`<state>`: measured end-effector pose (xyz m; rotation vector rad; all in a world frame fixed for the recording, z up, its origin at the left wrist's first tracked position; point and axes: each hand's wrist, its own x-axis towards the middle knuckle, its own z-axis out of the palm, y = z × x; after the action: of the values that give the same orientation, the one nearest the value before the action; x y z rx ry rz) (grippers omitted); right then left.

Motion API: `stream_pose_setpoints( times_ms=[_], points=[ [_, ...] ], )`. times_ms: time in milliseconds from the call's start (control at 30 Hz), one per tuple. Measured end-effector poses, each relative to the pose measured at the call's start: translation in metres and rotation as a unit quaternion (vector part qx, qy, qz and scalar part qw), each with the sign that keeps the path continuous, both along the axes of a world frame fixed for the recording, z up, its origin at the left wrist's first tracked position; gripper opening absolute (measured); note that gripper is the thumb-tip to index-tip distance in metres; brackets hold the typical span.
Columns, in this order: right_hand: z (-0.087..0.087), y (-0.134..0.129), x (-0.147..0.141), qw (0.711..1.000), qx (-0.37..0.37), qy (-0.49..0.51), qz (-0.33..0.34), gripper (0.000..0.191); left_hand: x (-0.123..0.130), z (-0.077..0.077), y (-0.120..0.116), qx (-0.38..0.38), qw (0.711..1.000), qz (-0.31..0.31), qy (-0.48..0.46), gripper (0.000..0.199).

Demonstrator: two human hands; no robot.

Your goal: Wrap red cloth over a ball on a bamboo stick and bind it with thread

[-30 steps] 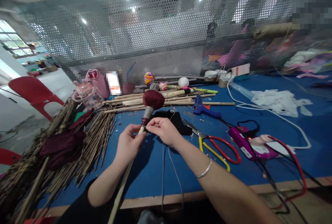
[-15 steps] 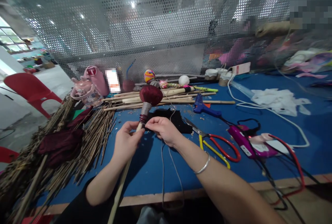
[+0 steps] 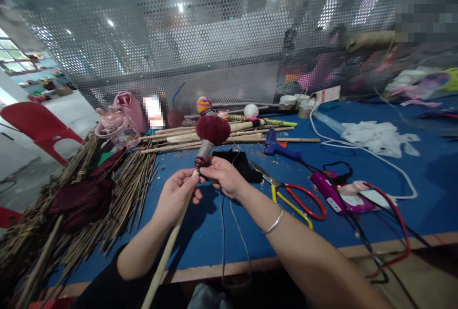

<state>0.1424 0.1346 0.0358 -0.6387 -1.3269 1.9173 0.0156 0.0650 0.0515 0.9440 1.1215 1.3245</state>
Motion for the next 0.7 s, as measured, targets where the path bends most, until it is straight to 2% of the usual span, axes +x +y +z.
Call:
stream_pose_setpoints(
  times_ms=[133,333,433,533,700],
  points=[
    [0.0001,-0.0025,-0.0002,1.000,0.003,-0.017,-0.003,0.028,0.0021,-0.0007,-0.0009,-0.043,0.998,-0.040,0.006,0.031],
    [-0.0025,-0.0037,-0.0054,0.999,0.021,-0.029,-0.022,0.033,0.0034,-0.0088,-0.0014,-0.002,0.989,0.061,0.138,0.034],
    [-0.0020,-0.0020,-0.0035,0.998,0.054,-0.034,-0.020,0.031,0.0020,-0.0083,-0.0001,-0.008,0.988,0.079,0.131,0.029],
    [0.0008,-0.0017,0.0005,0.991,0.089,-0.085,-0.050,0.025,-0.0012,-0.0063,0.0018,-0.011,0.987,0.103,0.125,0.030],
    [0.0048,-0.0040,0.0034,0.982,0.129,-0.115,-0.072,0.025,-0.0055,-0.0058,0.0021,-0.027,0.987,0.093,0.126,0.030]
  ],
)
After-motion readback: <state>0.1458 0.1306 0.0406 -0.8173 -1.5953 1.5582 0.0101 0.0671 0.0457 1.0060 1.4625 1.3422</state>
